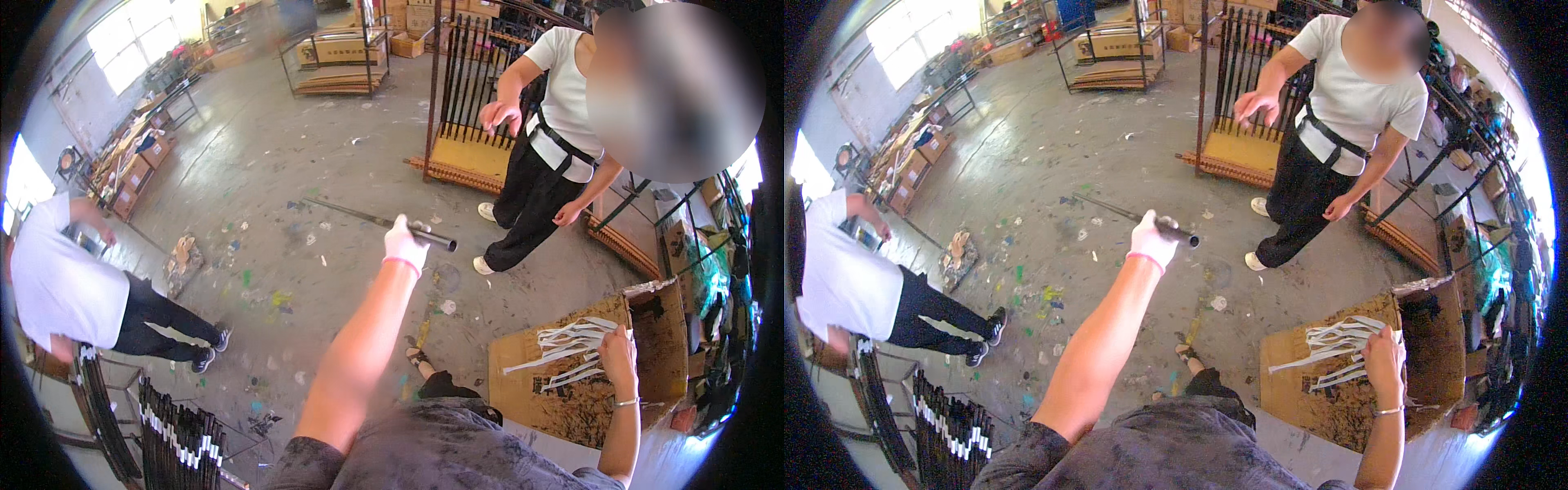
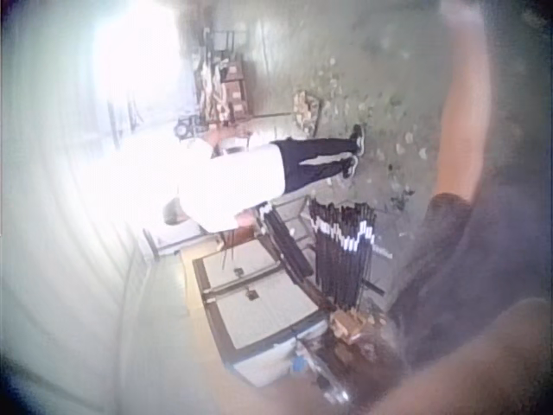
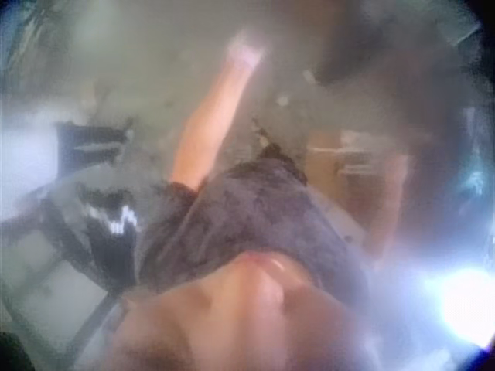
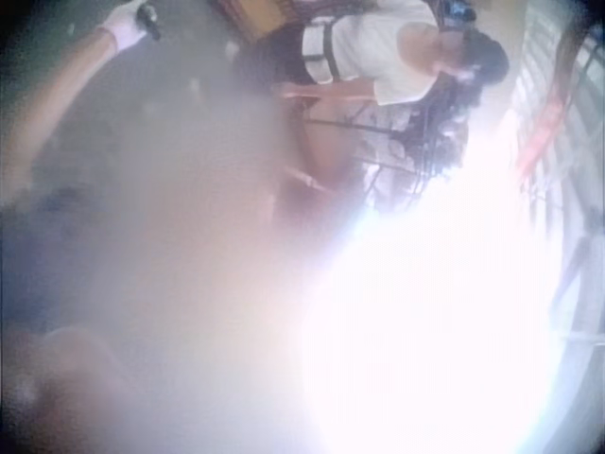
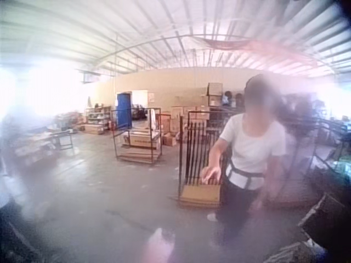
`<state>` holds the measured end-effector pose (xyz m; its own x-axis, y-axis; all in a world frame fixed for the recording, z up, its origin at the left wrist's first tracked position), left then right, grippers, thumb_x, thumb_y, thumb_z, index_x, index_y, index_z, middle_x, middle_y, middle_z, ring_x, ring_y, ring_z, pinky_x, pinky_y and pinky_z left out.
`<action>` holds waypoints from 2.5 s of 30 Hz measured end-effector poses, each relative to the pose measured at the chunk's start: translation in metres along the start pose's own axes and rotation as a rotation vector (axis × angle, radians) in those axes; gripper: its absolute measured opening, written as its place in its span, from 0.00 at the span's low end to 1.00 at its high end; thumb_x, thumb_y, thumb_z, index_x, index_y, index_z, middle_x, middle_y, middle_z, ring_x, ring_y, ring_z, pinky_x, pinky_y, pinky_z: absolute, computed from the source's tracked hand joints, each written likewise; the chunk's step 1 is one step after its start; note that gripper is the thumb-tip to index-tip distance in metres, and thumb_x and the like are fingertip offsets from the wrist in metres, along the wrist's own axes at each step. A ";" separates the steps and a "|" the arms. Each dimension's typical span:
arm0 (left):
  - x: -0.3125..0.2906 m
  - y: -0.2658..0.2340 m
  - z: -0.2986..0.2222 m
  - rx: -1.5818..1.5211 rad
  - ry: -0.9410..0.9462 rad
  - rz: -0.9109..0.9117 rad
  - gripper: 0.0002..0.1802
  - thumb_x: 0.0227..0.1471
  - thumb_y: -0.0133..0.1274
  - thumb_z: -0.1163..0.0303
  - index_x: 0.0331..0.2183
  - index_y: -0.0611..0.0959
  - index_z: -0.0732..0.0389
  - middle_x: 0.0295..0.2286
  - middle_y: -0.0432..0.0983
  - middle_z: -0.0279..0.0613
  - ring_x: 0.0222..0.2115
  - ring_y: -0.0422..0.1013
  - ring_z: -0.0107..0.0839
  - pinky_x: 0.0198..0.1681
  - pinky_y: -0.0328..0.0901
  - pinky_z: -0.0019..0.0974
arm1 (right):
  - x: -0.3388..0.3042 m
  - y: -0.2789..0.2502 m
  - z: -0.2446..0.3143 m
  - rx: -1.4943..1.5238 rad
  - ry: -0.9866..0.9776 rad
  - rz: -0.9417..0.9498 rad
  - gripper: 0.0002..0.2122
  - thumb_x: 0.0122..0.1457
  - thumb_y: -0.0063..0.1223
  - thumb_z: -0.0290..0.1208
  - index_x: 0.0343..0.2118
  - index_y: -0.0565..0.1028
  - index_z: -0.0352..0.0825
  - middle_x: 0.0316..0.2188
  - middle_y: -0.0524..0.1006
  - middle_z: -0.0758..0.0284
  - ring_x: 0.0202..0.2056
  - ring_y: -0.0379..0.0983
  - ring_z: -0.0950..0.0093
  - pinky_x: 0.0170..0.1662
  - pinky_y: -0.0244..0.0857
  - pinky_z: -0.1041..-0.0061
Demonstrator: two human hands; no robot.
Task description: The person is wrapping white tape around the handle sections of long black poles while working alongside others in a workshop environment.
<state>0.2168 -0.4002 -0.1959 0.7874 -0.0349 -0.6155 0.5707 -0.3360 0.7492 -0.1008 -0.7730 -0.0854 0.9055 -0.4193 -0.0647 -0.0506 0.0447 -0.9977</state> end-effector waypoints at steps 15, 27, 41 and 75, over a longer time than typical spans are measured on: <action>0.149 0.063 0.107 0.067 -0.219 0.299 0.13 0.57 0.35 0.69 0.39 0.73 0.63 0.37 0.72 0.51 0.34 0.69 0.40 0.36 0.67 0.43 | 0.013 0.021 -0.065 -0.198 0.045 -0.321 0.08 0.38 0.59 0.23 0.23 0.74 0.29 0.37 0.69 0.57 0.43 0.64 0.58 0.46 0.58 0.63; 0.051 0.156 0.116 0.082 -0.330 0.203 0.16 0.56 0.43 0.56 0.32 0.70 0.61 0.29 0.70 0.44 0.28 0.70 0.36 0.36 0.70 0.39 | 0.050 0.011 0.066 -0.307 -0.224 -0.074 0.10 0.41 0.58 0.33 0.26 0.75 0.33 0.34 0.72 0.59 0.39 0.67 0.60 0.42 0.61 0.63; -0.058 -0.152 -0.014 1.617 0.199 0.368 0.17 0.51 0.49 0.60 0.39 0.75 0.63 0.30 0.76 0.46 0.29 0.73 0.41 0.34 0.68 0.43 | 0.074 0.006 0.190 -0.446 -0.684 -0.001 0.14 0.44 0.56 0.44 0.29 0.76 0.38 0.32 0.75 0.61 0.34 0.71 0.63 0.37 0.64 0.64; -0.214 -0.493 -0.068 0.206 0.136 -0.506 0.18 0.56 0.43 0.59 0.42 0.74 0.62 0.39 0.74 0.46 0.35 0.69 0.36 0.34 0.66 0.37 | 0.042 0.064 0.191 -0.701 -0.873 0.078 0.21 0.53 0.50 0.50 0.31 0.78 0.32 0.31 0.77 0.55 0.33 0.74 0.60 0.38 0.66 0.62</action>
<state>-0.2172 -0.1633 -0.4172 0.4582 0.2956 -0.8383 0.8383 -0.4571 0.2970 0.0142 -0.6146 -0.1483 0.8607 0.3535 -0.3665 -0.0973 -0.5924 -0.7997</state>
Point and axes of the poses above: each hand's wrist, its own x-axis towards the middle knuckle, its own y-axis out of the palm, z = x × y, the point moved 6 cm from there along x, towards the middle knuckle
